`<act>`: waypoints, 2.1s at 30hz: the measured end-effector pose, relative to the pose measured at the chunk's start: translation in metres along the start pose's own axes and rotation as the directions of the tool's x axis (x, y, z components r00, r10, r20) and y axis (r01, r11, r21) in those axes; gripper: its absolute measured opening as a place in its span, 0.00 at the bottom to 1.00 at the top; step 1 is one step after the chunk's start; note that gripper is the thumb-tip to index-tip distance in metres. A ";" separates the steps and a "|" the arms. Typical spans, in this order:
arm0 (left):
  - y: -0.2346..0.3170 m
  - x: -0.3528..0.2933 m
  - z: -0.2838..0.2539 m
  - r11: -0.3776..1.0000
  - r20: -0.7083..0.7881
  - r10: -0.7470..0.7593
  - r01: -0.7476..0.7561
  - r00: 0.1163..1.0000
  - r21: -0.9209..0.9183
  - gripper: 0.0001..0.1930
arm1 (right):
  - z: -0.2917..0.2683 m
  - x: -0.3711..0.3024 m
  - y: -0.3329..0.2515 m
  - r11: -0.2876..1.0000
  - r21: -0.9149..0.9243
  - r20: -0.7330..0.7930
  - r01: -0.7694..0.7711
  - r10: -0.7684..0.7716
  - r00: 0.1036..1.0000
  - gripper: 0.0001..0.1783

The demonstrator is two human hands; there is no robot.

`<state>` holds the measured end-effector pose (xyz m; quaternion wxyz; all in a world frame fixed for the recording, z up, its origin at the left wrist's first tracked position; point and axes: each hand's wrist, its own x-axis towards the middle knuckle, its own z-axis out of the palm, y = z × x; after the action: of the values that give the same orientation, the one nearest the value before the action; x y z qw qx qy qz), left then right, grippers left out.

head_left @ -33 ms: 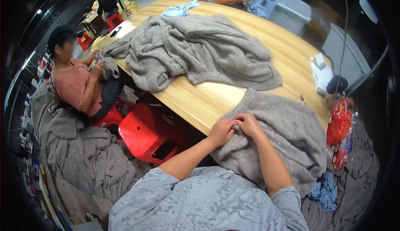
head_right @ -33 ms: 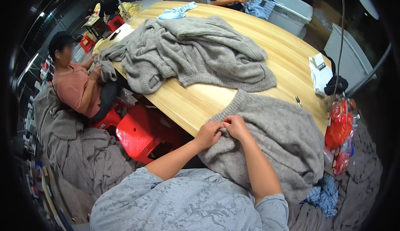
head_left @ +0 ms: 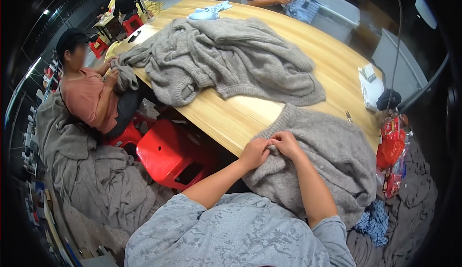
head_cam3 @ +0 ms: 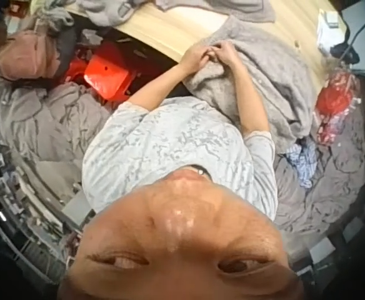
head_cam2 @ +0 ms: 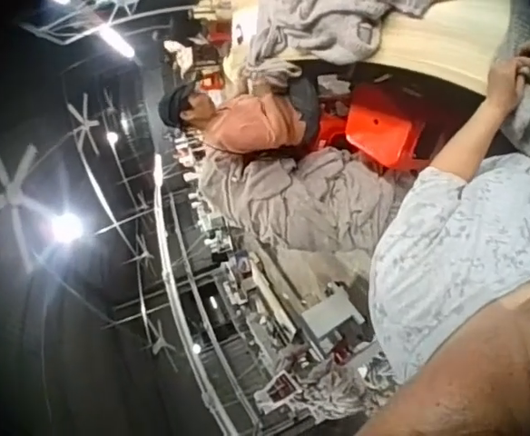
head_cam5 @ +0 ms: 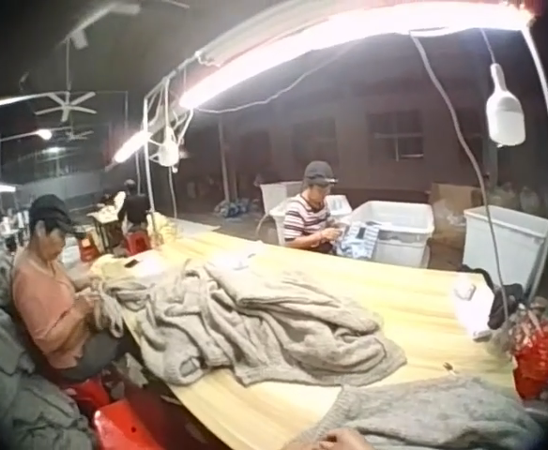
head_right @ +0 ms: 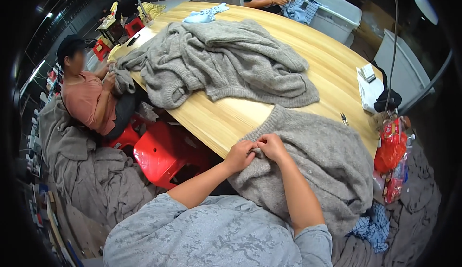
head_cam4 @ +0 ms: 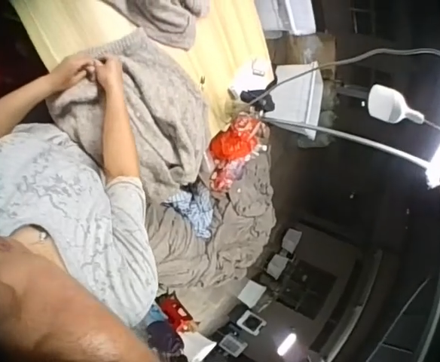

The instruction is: Inspecting knitted garments for quality control and trimming loose threads.

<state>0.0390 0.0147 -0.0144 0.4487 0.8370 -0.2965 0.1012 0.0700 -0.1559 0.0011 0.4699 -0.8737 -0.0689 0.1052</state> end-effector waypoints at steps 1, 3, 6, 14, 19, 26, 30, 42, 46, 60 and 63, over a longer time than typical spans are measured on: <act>0.000 0.000 0.000 1.000 0.000 -0.029 0.029 1.000 0.001 0.12 | -0.002 0.002 0.000 0.986 0.075 0.086 -0.151 0.144 0.986 0.07; 0.001 0.001 -0.001 0.997 -0.020 -0.070 0.071 0.997 0.011 0.12 | -0.003 0.005 -0.001 0.949 0.229 0.112 -0.217 0.196 0.974 0.06; 0.003 0.003 -0.003 0.995 -0.094 -0.097 0.099 0.991 0.017 0.11 | -0.002 0.005 -0.001 0.853 0.430 0.167 -0.295 0.246 0.955 0.07; 0.000 0.012 -0.003 0.983 -0.034 -0.175 0.173 0.984 -0.061 0.11 | -0.005 0.008 0.006 0.761 0.521 0.246 -0.386 0.299 0.922 0.11; -0.005 0.013 -0.005 0.975 -0.075 -0.194 0.184 0.978 -0.125 0.10 | 0.004 -0.003 0.003 0.929 0.365 0.026 -0.054 0.048 0.999 0.08; -0.014 0.018 -0.012 0.939 0.027 -0.255 0.254 0.967 -0.234 0.09 | 0.004 -0.014 -0.001 0.967 -0.069 -0.164 0.247 -0.255 0.953 0.09; -0.017 0.020 -0.014 0.931 0.049 -0.275 0.279 0.960 -0.236 0.08 | 0.006 -0.012 -0.001 0.953 -0.122 -0.189 0.278 -0.298 0.936 0.09; -0.043 0.022 -0.009 0.610 0.341 -0.354 0.492 0.871 -0.621 0.03 | -0.003 -0.005 0.003 0.885 0.454 0.110 -0.108 0.065 0.992 0.04; -0.037 0.019 -0.005 0.572 0.271 -0.334 0.423 0.903 -0.703 0.06 | -0.016 0.004 -0.007 0.844 0.430 0.283 -0.322 0.213 0.935 0.02; -0.032 0.032 -0.024 0.194 0.506 -0.445 0.631 0.739 -0.751 0.18 | -0.010 -0.001 -0.018 0.863 0.465 0.170 -0.199 0.133 0.976 0.05; -0.033 0.033 -0.033 0.408 0.554 -0.365 0.664 0.748 -0.626 0.20 | -0.006 -0.004 -0.022 0.865 0.474 0.116 -0.161 0.120 0.986 0.07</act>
<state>0.0880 0.0420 -0.0044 0.7231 0.5984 -0.1020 -0.3296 0.0671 -0.1497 0.0232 0.6605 -0.7267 0.0039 0.1890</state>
